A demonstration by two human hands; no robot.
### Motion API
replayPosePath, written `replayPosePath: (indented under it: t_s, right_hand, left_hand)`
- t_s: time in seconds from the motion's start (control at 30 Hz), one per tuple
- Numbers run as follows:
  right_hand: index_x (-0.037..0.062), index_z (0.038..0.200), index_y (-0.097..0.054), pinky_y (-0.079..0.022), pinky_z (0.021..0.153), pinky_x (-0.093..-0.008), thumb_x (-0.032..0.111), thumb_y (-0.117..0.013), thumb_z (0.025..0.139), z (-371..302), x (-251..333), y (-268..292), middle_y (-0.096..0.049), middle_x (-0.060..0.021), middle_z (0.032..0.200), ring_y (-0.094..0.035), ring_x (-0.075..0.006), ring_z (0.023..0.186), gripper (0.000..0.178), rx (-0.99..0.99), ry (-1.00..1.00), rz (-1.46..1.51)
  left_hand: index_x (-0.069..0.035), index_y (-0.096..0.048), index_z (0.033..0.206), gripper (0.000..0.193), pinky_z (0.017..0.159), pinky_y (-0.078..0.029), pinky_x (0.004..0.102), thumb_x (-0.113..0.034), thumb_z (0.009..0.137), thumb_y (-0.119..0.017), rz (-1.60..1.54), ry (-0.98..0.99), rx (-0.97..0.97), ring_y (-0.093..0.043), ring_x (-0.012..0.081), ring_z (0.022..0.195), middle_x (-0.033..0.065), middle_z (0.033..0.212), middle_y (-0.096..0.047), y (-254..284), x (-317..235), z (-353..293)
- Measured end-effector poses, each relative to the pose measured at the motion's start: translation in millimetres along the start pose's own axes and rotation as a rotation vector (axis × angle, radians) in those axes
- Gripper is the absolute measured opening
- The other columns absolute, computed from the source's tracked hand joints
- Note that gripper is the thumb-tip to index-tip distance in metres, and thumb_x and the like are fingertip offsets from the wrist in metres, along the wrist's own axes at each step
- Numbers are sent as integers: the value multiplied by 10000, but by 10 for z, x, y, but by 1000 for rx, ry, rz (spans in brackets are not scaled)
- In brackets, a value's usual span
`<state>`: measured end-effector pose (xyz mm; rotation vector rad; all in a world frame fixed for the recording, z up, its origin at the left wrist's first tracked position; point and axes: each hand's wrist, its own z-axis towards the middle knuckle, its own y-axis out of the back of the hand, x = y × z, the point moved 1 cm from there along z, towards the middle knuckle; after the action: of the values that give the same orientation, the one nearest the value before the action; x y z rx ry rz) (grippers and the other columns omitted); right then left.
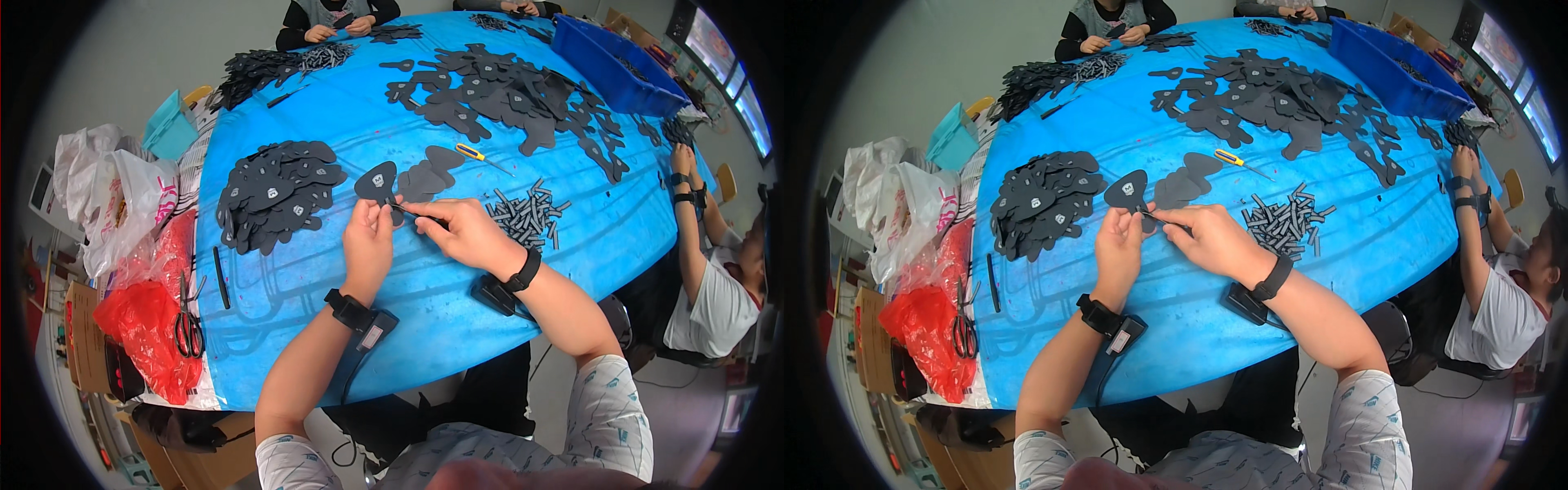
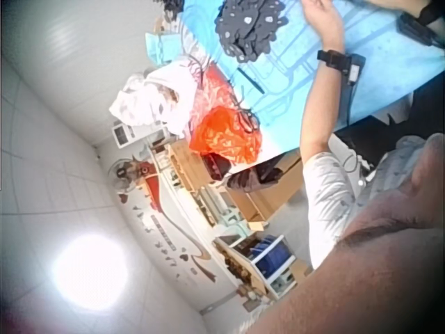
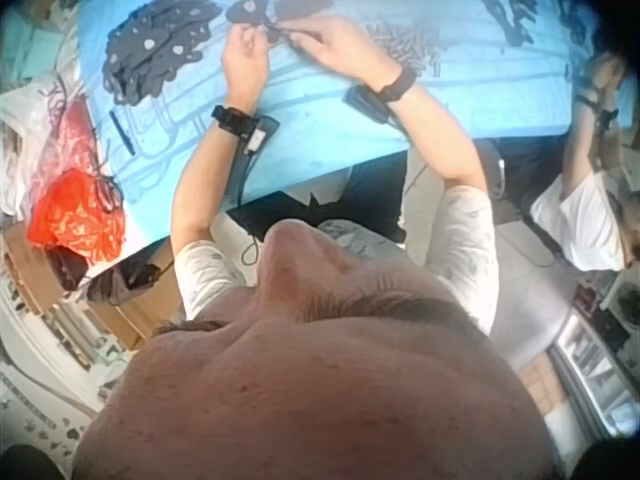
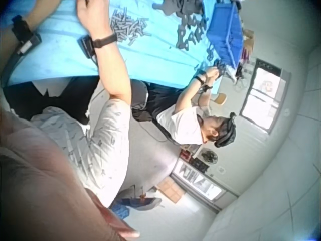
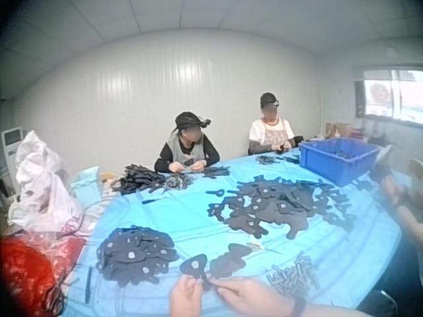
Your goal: Manually assembling black shoe components by inserting small metal pins or screws into pre-cut patterns.
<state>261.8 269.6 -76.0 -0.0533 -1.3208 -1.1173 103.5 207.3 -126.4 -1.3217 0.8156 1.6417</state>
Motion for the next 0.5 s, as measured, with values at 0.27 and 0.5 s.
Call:
replayPosePath:
  t_s: [0.27,0.5]
  right_hand:
    - [39,1150,-622,-488,637,-348,85,-584,853,-17,38,12,-661,-200,880,-639,-312,709,303,32,-95,16]
    - [18,1169,-607,-508,684,-313,62,-558,870,-14,72,29,-676,-171,846,-672,-248,746,306,79,-151,68]
  left_hand:
    - [34,-538,1024,136,760,-523,268,-57,958,-462,3,-28,-6,-617,99,926,101,1105,-656,-6,37,1]
    - [30,-561,1120,228,789,-513,283,-87,978,-427,41,-25,3,-622,125,965,96,1095,-656,6,17,-5]
